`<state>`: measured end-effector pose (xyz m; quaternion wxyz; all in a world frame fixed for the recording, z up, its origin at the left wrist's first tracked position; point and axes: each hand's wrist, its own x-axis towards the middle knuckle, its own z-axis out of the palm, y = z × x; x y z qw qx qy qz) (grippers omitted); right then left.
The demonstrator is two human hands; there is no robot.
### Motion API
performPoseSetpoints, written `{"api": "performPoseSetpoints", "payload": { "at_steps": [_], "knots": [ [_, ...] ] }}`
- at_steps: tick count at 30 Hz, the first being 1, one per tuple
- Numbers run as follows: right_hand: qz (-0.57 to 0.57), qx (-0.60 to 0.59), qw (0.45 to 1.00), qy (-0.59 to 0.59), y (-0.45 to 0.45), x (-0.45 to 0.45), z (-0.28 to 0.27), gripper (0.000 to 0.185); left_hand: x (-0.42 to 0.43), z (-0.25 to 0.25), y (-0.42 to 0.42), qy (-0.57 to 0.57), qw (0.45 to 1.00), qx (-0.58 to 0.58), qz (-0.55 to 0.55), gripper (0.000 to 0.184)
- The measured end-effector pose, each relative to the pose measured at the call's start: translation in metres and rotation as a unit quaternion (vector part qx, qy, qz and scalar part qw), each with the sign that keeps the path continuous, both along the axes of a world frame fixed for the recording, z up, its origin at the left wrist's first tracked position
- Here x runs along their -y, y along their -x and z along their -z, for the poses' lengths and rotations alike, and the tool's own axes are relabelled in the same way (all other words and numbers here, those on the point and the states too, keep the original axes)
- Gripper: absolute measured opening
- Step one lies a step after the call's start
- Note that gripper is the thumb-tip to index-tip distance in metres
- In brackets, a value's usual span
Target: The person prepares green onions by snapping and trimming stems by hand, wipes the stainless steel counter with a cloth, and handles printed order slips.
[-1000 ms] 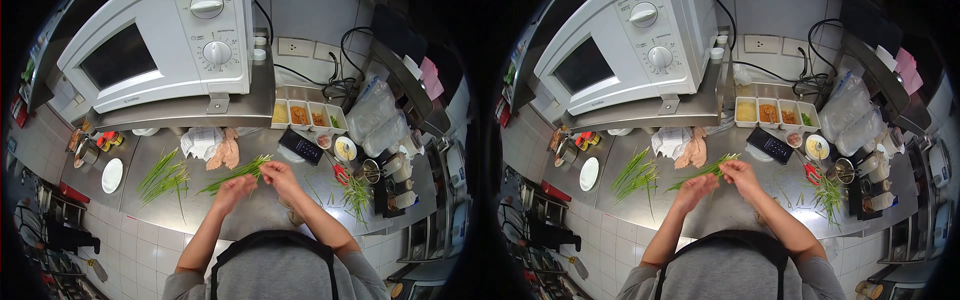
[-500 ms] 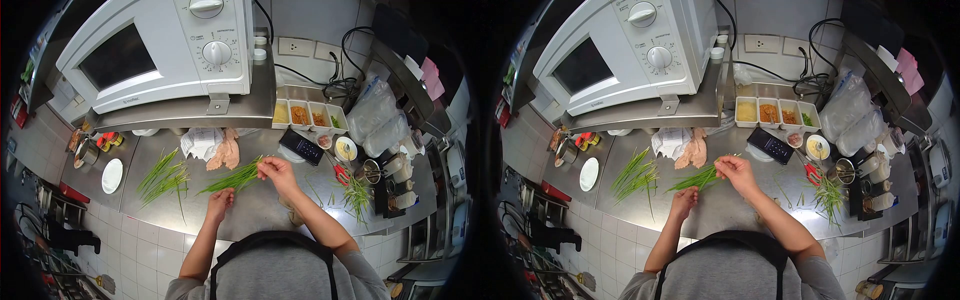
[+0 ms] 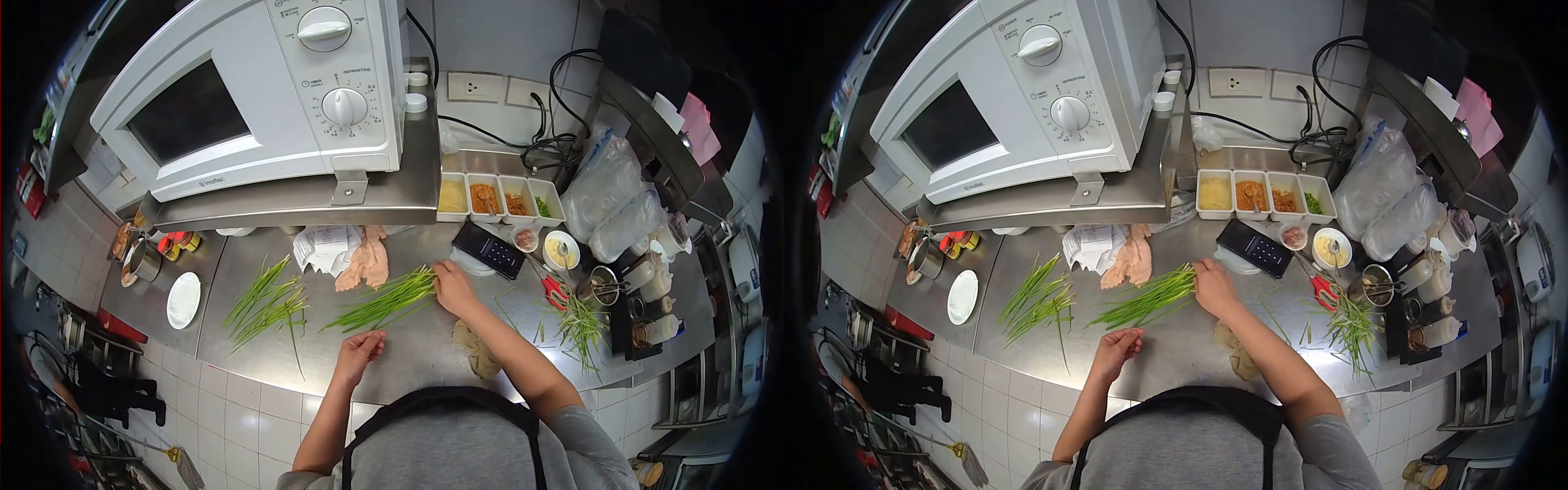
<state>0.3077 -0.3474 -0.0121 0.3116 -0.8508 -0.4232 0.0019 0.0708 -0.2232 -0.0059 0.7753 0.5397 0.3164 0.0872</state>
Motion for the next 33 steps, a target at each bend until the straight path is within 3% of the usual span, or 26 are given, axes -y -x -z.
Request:
{"api": "performPoseSetpoints", "payload": {
  "at_steps": [4,10,14,15,19,21,25,27,29,32,33],
  "knots": [
    [-0.073,0.093,0.993,-0.009,-0.006,-0.033,0.022,0.041,0.011,-0.004,-0.008,-0.022,0.999,0.008,0.04,0.021],
    [-0.237,0.016,0.962,0.138,0.024,-0.036,-0.002,0.043,0.013,0.001,0.002,-0.022,0.999,-0.001,0.049,0.021],
    [-0.088,0.082,0.991,-0.055,0.017,-0.015,-0.011,0.039,0.017,0.003,0.005,-0.027,0.998,-0.009,0.055,0.02],
    [-0.063,0.028,0.996,-0.058,0.009,-0.001,-0.02,0.039,0.017,0.003,0.003,-0.036,0.997,-0.008,0.064,0.02],
    [-0.04,0.013,0.996,0.08,0.017,0.074,-0.023,0.038,0.023,0.002,-0.013,-0.156,0.982,0.005,0.107,0.02],
    [-0.05,0.02,0.989,0.136,0.049,0.109,-0.015,0.037,0.032,-0.002,-0.037,-0.226,0.958,0.032,0.174,0.02],
    [-0.057,0.033,0.994,0.083,0.093,0.137,0.005,0.033,0.074,-0.034,-0.109,-0.315,0.9,0.087,0.289,0.019],
    [-0.071,0.03,0.995,0.056,0.095,0.141,0.009,0.033,0.105,-0.056,-0.149,-0.398,0.841,0.101,0.353,0.02],
    [-0.085,0.054,0.994,0.032,0.093,0.144,0.01,0.033,0.137,-0.056,-0.182,-0.384,0.813,0.196,0.391,0.021],
    [-0.065,0.084,0.994,0.0,0.083,0.148,0.019,0.031,0.16,-0.04,-0.212,-0.469,0.746,0.286,0.378,0.021],
    [-0.009,0.095,0.995,0.016,0.074,0.15,0.026,0.029,0.158,-0.041,-0.214,-0.447,0.761,0.255,0.395,0.021]
  ]
}}
